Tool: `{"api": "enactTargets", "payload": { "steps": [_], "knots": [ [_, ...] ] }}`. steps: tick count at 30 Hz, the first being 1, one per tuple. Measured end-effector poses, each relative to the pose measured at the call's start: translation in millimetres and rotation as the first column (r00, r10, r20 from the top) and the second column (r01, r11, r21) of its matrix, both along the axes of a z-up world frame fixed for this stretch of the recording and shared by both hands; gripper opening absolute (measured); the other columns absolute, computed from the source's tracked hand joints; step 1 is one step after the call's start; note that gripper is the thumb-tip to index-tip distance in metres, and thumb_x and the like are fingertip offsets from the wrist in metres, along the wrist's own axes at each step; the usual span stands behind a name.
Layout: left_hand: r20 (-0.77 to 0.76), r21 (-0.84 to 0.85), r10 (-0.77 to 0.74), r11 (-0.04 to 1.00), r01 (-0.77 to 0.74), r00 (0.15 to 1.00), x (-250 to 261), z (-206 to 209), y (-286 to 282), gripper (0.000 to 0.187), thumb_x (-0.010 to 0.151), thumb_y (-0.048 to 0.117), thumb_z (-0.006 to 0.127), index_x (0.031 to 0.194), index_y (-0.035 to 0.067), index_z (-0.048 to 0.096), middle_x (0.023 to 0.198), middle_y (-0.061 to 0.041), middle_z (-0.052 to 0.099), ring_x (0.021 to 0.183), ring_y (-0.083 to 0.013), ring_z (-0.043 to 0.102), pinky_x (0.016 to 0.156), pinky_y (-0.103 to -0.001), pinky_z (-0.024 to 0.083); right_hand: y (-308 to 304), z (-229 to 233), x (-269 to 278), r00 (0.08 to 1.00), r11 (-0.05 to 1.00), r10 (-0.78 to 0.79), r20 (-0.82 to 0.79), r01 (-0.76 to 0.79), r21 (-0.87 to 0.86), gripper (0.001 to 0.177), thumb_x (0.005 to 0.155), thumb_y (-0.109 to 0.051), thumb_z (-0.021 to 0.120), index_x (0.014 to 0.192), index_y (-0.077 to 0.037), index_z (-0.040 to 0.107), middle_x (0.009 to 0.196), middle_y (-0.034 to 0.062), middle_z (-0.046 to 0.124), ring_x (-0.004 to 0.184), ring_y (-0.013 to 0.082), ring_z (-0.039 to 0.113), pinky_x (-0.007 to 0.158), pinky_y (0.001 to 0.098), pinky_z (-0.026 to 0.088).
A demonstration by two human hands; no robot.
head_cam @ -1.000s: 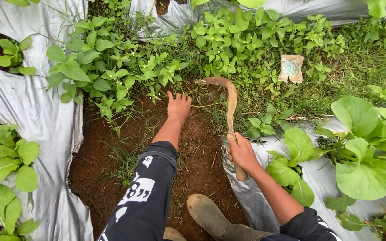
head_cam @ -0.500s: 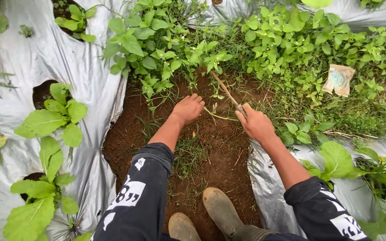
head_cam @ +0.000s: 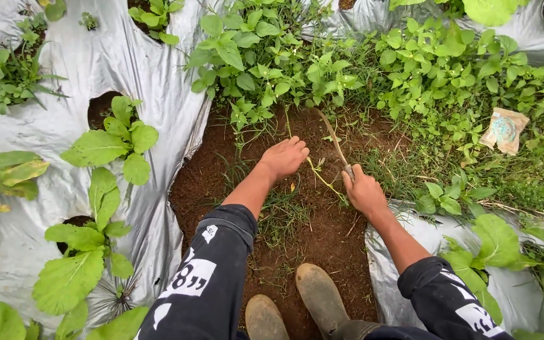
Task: The person walks through a garden and kneels to remove weeds from the soil between rows of plants. Using a hand hoe, they loosen the ground and pull out the weeds by hand, gathering them into a pile before discarding them.
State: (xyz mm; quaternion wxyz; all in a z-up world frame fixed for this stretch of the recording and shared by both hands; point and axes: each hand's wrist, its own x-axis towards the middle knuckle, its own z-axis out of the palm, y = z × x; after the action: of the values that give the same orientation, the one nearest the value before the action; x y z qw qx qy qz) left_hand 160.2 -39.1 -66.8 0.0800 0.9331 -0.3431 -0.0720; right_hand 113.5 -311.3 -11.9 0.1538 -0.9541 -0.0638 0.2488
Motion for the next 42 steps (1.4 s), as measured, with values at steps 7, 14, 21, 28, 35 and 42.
{"api": "enactTargets", "payload": {
  "steps": [7, 14, 21, 28, 35, 42],
  "knots": [
    [0.002, -0.009, 0.012, 1.0, -0.012, 1.0, -1.4, 10.6, -1.3, 0.027, 0.11, 0.021, 0.034, 0.101, 0.011, 0.058, 0.099, -0.011, 0.058, 0.103, -0.0259, 0.052, 0.088, -0.038, 0.051, 28.1, 20.1, 19.9, 0.984, 0.986, -0.086, 0.157, 0.06, 0.158, 0.036, 0.112, -0.042, 0.041, 0.106, -0.008, 0.049, 0.072, 0.0242, 0.064, 0.07, 0.0433, 0.072, 0.057, 0.0502, 0.055],
    [-0.17, -0.024, 0.044, 0.999, -0.049, 0.985, -21.4, 41.1, 3.9, 0.041, 0.113, 0.024, 0.021, 0.102, 0.013, 0.059, 0.095, -0.009, 0.058, 0.102, -0.0241, 0.054, 0.091, -0.036, 0.05, 14.0, -25.5, -15.5, 0.994, 0.989, -0.091, -0.056, 0.097, 0.11, 0.038, 0.109, -0.048, 0.039, 0.103, -0.012, 0.05, 0.075, 0.0205, 0.067, 0.069, 0.0388, 0.072, 0.06, 0.0521, 0.054],
    [-0.14, -0.042, 0.039, 0.998, -0.045, 0.989, -19.2, 61.9, -0.6, 0.042, 0.114, 0.026, 0.022, 0.104, 0.012, 0.06, 0.098, -0.01, 0.061, 0.103, -0.0244, 0.055, 0.093, -0.037, 0.051, 6.4, 6.4, -29.5, 0.988, 0.955, -0.154, -0.021, 0.155, 0.255, 0.04, 0.11, -0.046, 0.045, 0.099, -0.007, 0.049, 0.069, 0.0271, 0.063, 0.064, 0.0463, 0.067, 0.057, 0.0526, 0.048],
    [-0.081, 0.009, 0.056, 0.998, -0.056, 0.995, -17.2, 67.6, 1.0, 0.039, 0.114, 0.025, 0.026, 0.105, 0.01, 0.061, 0.1, -0.011, 0.064, 0.105, -0.0249, 0.058, 0.094, -0.036, 0.052, 39.3, 7.6, 21.5, 0.978, 0.95, -0.125, 0.17, 0.069, 0.306, 0.035, 0.114, -0.042, 0.042, 0.104, -0.009, 0.047, 0.067, 0.0204, 0.06, 0.06, 0.0359, 0.065, 0.053, 0.0462, 0.049],
    [-0.249, 0.001, -0.044, 0.999, 0.046, 0.967, -49.6, 67.3, -10.6, 0.038, 0.113, 0.027, 0.033, 0.101, 0.01, 0.065, 0.094, -0.01, 0.067, 0.101, -0.0245, 0.062, 0.095, -0.036, 0.053, 1.5, -88.5, -31.1, 0.986, 0.928, -0.026, -0.162, 0.084, 0.363, 0.045, 0.109, -0.047, 0.043, 0.095, -0.005, 0.053, 0.061, 0.0193, 0.062, 0.056, 0.033, 0.064, 0.054, 0.0424, 0.05],
    [-0.631, 0.229, 0.187, 0.972, -0.049, 0.753, -51.4, -41.4, 10.2, 0.046, 0.103, 0.043, 0.053, 0.078, 0.012, 0.076, 0.077, -0.011, 0.075, 0.07, -0.0266, 0.072, 0.072, -0.045, 0.062, -15.5, 11.9, -60.7, 0.826, 0.876, -0.098, -0.555, 0.337, 0.346, 0.068, 0.106, -0.045, 0.046, 0.141, 0.014, 0.044, 0.062, 0.0151, 0.065, 0.047, 0.0206, 0.064, 0.044, 0.037, 0.061]
  ]
}}
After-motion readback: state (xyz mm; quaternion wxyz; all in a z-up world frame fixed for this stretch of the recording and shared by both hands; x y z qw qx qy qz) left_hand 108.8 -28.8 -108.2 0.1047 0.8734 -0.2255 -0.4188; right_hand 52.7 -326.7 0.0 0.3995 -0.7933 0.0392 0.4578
